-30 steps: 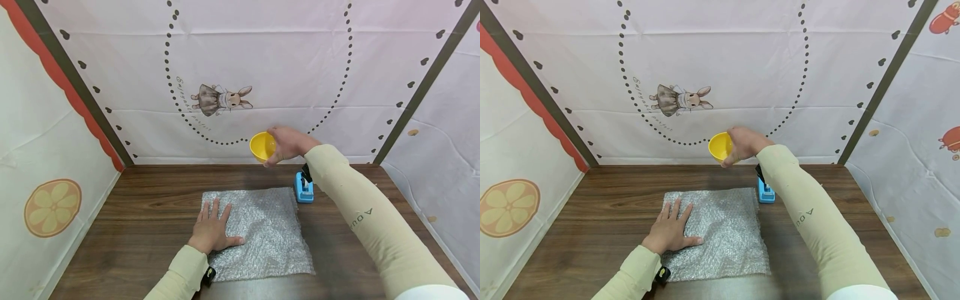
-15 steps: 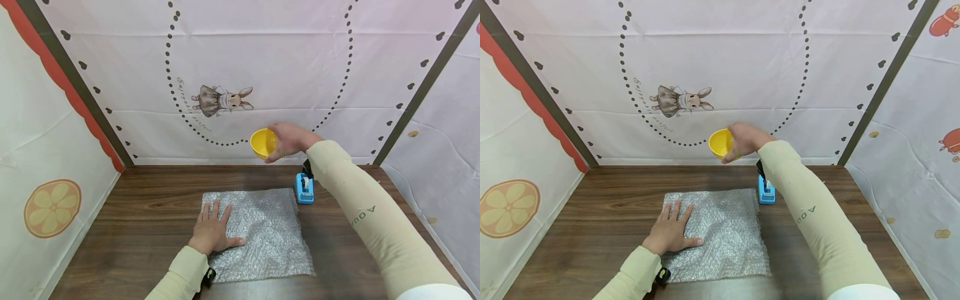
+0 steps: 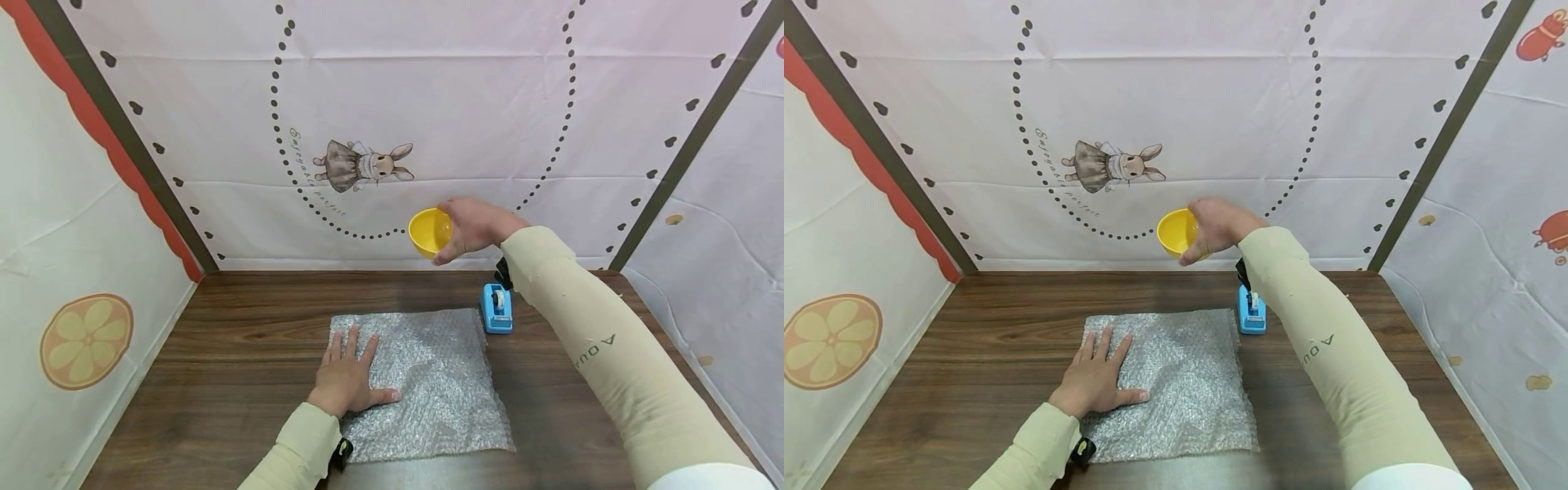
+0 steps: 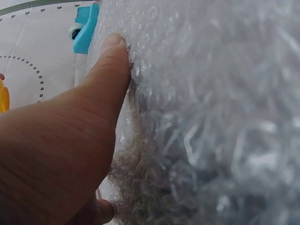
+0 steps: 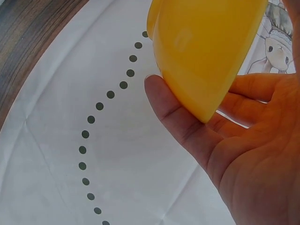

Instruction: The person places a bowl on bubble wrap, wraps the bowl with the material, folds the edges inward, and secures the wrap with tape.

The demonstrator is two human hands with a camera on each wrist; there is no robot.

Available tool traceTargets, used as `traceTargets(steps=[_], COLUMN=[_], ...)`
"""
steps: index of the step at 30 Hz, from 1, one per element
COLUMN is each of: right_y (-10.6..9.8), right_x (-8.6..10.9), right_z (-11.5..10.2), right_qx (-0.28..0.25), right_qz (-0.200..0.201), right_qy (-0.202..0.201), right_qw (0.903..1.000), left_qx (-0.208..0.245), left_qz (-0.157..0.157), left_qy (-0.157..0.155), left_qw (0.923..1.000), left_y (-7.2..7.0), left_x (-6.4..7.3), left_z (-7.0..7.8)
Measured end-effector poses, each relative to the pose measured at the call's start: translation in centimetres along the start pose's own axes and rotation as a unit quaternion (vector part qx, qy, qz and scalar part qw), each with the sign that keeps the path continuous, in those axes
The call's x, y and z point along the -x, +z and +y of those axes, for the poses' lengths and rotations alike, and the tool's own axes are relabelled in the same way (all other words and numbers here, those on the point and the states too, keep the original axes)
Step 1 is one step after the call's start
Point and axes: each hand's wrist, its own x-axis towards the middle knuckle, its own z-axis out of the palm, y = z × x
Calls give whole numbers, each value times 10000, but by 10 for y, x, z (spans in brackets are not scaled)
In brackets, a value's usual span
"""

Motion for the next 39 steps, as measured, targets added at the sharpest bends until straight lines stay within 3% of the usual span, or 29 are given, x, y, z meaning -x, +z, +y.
traceTargets(steps=[39], right_y=[-1], right_x=[12], right_z=[2], right_qx=[48], right_qz=[-10], right_qy=[-212], right_qw=[9998], left_qx=[-52], left_qz=[-65], left_qy=[41], left_qw=[10000], left_y=[-3], left_x=[2], left_z=[1])
